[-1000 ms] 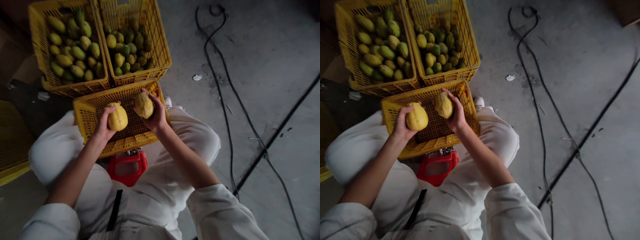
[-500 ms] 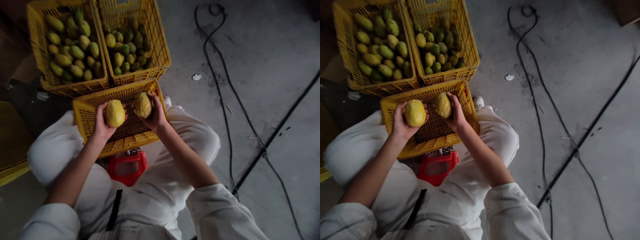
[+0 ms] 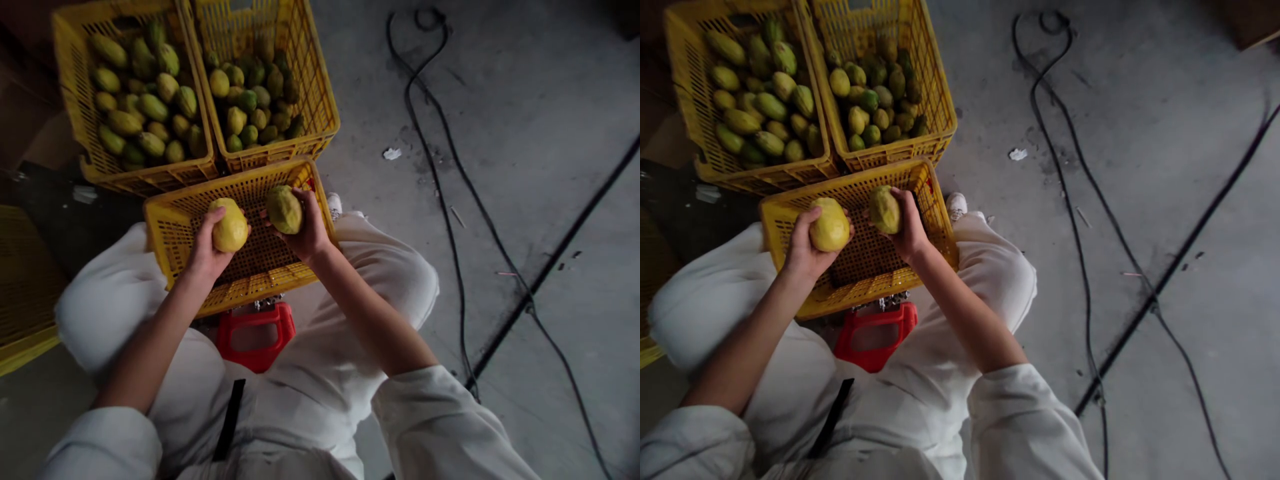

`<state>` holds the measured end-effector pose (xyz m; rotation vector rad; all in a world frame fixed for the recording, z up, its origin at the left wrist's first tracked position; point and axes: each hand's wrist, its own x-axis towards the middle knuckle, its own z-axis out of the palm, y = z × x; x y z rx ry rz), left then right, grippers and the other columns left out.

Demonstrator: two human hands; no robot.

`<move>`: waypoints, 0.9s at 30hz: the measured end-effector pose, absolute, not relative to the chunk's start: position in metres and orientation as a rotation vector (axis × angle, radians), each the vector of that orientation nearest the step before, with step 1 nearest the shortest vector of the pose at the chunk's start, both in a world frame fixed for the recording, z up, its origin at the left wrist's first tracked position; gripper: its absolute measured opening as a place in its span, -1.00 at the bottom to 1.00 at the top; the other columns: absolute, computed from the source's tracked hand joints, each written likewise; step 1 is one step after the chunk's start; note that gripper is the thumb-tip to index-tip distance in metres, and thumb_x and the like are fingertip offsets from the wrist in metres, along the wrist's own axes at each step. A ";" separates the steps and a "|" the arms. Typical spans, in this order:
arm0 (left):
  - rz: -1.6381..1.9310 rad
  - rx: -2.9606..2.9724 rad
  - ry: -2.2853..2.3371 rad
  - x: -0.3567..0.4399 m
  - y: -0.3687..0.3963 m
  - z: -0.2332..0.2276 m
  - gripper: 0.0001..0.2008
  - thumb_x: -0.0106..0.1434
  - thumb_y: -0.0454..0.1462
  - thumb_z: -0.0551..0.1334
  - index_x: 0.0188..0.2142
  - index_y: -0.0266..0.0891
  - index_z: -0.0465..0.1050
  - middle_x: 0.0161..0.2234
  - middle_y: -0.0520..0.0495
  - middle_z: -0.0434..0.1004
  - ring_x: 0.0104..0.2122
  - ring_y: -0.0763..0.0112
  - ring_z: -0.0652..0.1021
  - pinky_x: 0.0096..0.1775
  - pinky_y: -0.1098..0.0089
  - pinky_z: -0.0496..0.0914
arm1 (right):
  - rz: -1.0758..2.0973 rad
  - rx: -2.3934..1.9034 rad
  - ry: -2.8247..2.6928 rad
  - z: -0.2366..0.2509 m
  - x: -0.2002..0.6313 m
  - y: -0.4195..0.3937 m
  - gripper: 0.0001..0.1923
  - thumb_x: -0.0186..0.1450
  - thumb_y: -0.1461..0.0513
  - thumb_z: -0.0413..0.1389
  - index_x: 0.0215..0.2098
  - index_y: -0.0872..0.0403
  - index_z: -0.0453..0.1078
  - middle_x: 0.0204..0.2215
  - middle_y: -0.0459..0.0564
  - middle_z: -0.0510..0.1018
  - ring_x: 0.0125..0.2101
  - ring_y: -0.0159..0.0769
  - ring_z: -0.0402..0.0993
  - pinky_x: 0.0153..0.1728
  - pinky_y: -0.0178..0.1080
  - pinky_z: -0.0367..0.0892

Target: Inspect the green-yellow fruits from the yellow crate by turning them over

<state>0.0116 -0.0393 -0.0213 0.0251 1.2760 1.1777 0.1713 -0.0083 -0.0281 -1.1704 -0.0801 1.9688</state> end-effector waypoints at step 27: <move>1.122 0.029 1.182 0.009 -0.040 -0.010 -0.73 0.39 -0.05 0.19 -0.18 -0.12 0.59 -0.26 -0.12 0.72 -0.08 0.12 0.67 -0.04 0.22 0.61 | 1.886 -1.213 -0.190 -0.035 0.179 -0.007 -0.88 0.27 0.12 0.22 -0.27 -0.02 0.43 -0.38 -0.08 0.63 -0.03 -0.04 0.66 0.01 0.00 0.63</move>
